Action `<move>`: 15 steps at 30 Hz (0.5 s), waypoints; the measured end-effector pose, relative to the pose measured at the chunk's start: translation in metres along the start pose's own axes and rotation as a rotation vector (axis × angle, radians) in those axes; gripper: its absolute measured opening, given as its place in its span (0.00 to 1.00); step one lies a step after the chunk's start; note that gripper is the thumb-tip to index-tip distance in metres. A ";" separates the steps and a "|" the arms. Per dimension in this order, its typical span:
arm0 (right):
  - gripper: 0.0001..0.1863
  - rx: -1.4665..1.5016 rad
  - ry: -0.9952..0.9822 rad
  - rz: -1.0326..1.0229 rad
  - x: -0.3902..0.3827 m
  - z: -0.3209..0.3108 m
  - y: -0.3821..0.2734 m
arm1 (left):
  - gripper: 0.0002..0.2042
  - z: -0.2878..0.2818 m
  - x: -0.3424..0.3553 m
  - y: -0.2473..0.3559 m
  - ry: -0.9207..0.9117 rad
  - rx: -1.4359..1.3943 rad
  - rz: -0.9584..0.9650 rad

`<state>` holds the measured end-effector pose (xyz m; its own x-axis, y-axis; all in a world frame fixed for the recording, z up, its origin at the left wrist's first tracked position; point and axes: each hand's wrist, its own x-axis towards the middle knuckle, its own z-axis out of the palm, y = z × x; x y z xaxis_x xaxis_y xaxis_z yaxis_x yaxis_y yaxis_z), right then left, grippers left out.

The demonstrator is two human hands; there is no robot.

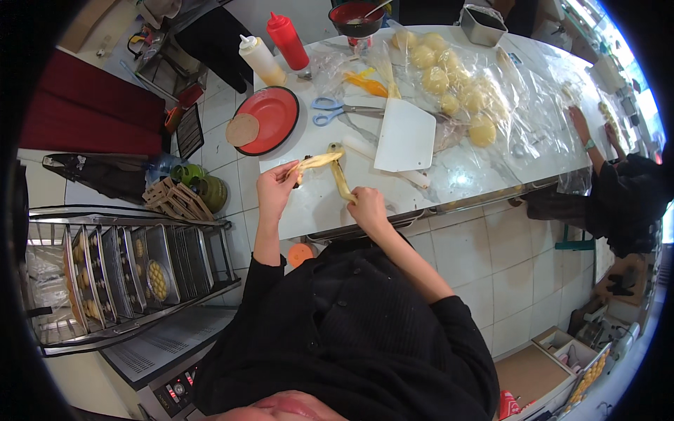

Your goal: The person flattens a dough ball using a roller, adds chocolate chips onto it, and folds the dough. They slice and shape the dough using a scraper and place it into a paper cup liner.

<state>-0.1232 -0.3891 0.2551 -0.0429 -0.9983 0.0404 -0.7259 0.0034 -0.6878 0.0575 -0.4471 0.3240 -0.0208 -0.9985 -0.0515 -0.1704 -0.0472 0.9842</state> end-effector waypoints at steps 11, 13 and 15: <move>0.11 0.323 0.027 0.192 0.037 -0.095 -0.015 | 0.10 0.002 -0.034 -0.052 0.275 0.505 0.086; 0.11 0.329 0.052 0.172 0.044 -0.102 -0.035 | 0.10 0.012 -0.040 -0.067 0.276 0.478 0.174; 0.11 0.368 0.087 0.125 0.050 -0.095 -0.052 | 0.10 0.025 -0.045 -0.074 0.276 0.450 0.259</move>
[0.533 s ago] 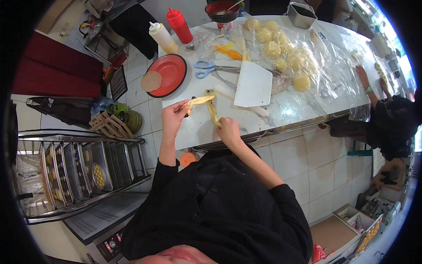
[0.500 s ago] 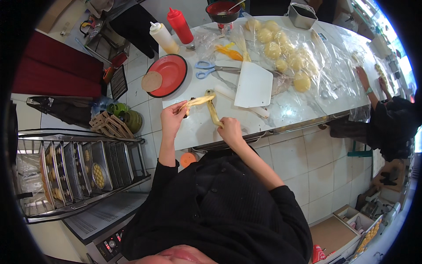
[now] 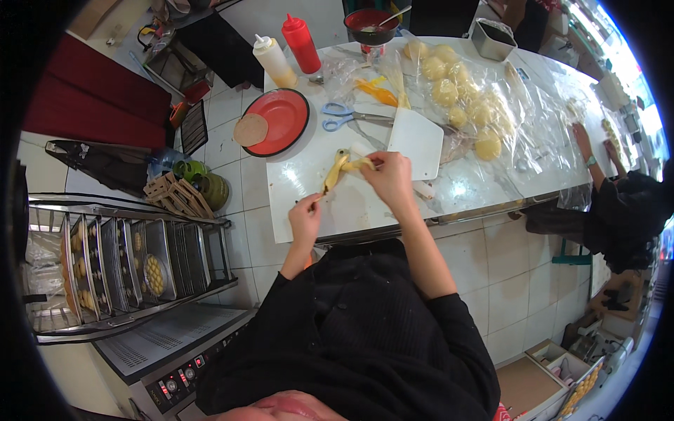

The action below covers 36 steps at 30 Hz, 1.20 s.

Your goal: The person flattens a dough ball using a roller, adds chocolate chips onto it, and folds the dough. They slice and shape the dough using a scraper and place it into a paper cup liner.

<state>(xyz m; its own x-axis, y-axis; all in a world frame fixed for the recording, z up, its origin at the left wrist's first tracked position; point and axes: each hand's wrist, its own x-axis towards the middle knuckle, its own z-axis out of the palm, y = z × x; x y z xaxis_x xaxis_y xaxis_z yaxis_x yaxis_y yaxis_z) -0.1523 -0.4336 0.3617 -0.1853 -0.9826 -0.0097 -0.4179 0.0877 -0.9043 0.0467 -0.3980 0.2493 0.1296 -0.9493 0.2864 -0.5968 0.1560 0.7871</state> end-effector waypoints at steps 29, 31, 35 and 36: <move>0.31 -0.486 -0.116 -0.159 -0.050 0.106 0.067 | 0.17 0.001 0.026 -0.002 -0.201 0.317 0.032; 0.25 -0.401 -0.098 -0.198 -0.042 0.105 0.079 | 0.14 0.001 0.030 -0.005 -0.180 0.259 0.007; 0.10 -0.063 -0.140 -0.047 -0.026 0.084 0.085 | 0.08 -0.008 0.029 0.003 -0.160 -0.071 -0.256; 0.10 0.037 -0.109 -0.057 -0.023 0.080 0.096 | 0.08 -0.009 0.029 0.007 -0.160 -0.071 -0.253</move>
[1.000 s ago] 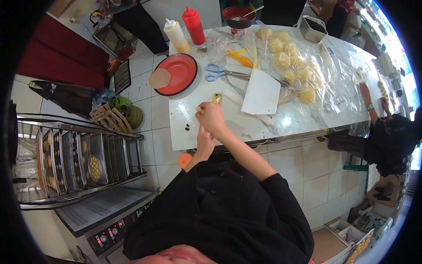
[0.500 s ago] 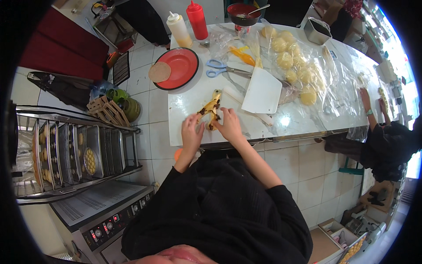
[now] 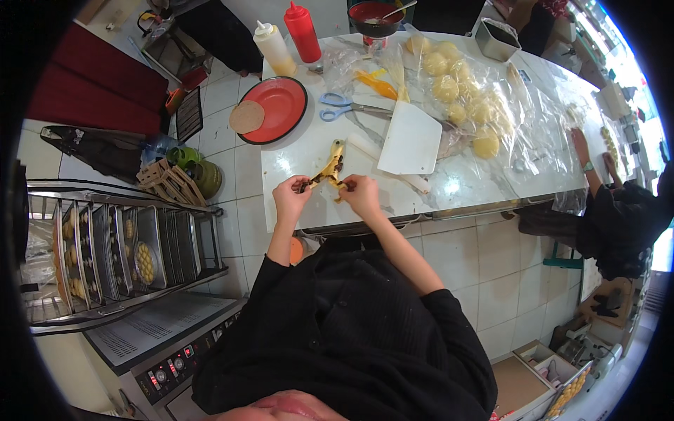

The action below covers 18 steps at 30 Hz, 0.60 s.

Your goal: The person flattens a dough ball using a roller, adds chocolate chips onto it, and folds the dough. They slice and shape the dough using a scraper and place it into a paper cup liner.

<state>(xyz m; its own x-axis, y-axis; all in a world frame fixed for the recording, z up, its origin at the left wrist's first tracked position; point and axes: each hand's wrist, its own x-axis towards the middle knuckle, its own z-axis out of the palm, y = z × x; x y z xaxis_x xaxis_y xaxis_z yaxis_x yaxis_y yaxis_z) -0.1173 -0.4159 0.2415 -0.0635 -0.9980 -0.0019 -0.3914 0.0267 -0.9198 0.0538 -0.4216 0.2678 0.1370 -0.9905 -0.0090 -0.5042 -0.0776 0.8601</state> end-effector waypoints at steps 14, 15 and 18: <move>0.10 0.118 -0.030 -0.044 0.005 -0.014 -0.050 | 0.07 0.053 -0.038 0.001 -0.075 -0.468 -0.050; 0.10 0.119 -0.032 -0.045 0.001 -0.006 -0.051 | 0.04 0.056 -0.043 0.001 -0.063 -0.596 -0.048; 0.11 -0.106 -0.019 -0.076 -0.008 0.014 -0.045 | 0.07 0.046 -0.058 0.000 -0.086 0.044 0.195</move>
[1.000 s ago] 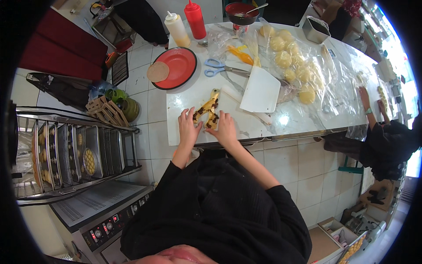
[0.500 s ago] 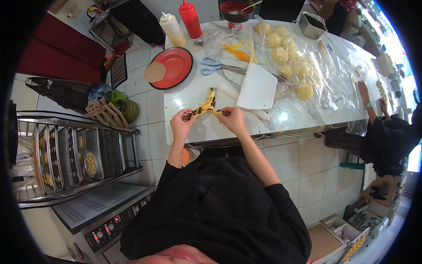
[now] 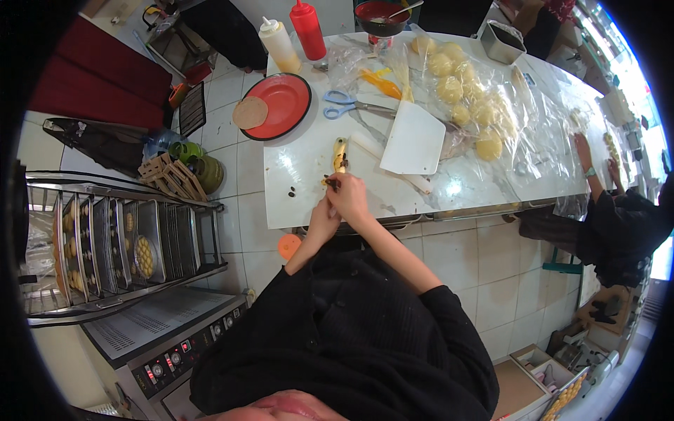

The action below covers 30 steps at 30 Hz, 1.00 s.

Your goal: The person flattens a dough ball using a roller, adds chocolate chips onto it, and folds the dough. They slice and shape the dough using a scraper and place it into a paper cup liner.

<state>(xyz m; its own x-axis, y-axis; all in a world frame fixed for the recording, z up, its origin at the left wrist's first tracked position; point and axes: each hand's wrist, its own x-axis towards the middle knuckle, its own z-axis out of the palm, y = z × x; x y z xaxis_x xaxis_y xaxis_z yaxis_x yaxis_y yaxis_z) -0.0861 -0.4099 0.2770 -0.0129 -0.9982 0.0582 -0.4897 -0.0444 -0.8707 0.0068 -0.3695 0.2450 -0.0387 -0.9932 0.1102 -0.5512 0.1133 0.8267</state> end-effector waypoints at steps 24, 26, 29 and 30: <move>0.13 -0.247 0.026 -0.029 -0.012 -0.008 0.034 | 0.08 -0.015 0.032 -0.012 0.129 -0.014 -0.053; 0.10 -0.005 0.031 0.125 -0.008 -0.018 0.035 | 0.08 -0.015 0.030 -0.013 0.128 -0.055 -0.084; 0.12 0.147 0.057 0.170 -0.005 -0.022 0.022 | 0.06 -0.013 0.022 -0.006 0.069 -0.227 -0.118; 0.11 0.183 0.098 0.105 -0.005 -0.016 0.018 | 0.05 -0.013 0.021 -0.004 0.017 -0.357 -0.114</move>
<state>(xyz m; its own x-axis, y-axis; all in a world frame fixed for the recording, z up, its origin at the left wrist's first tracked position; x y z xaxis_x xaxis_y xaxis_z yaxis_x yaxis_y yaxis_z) -0.1086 -0.4046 0.2683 -0.1444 -0.9895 0.0021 -0.3153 0.0440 -0.9480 0.0186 -0.3908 0.2511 0.0219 -0.9997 0.0130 -0.2258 0.0077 0.9741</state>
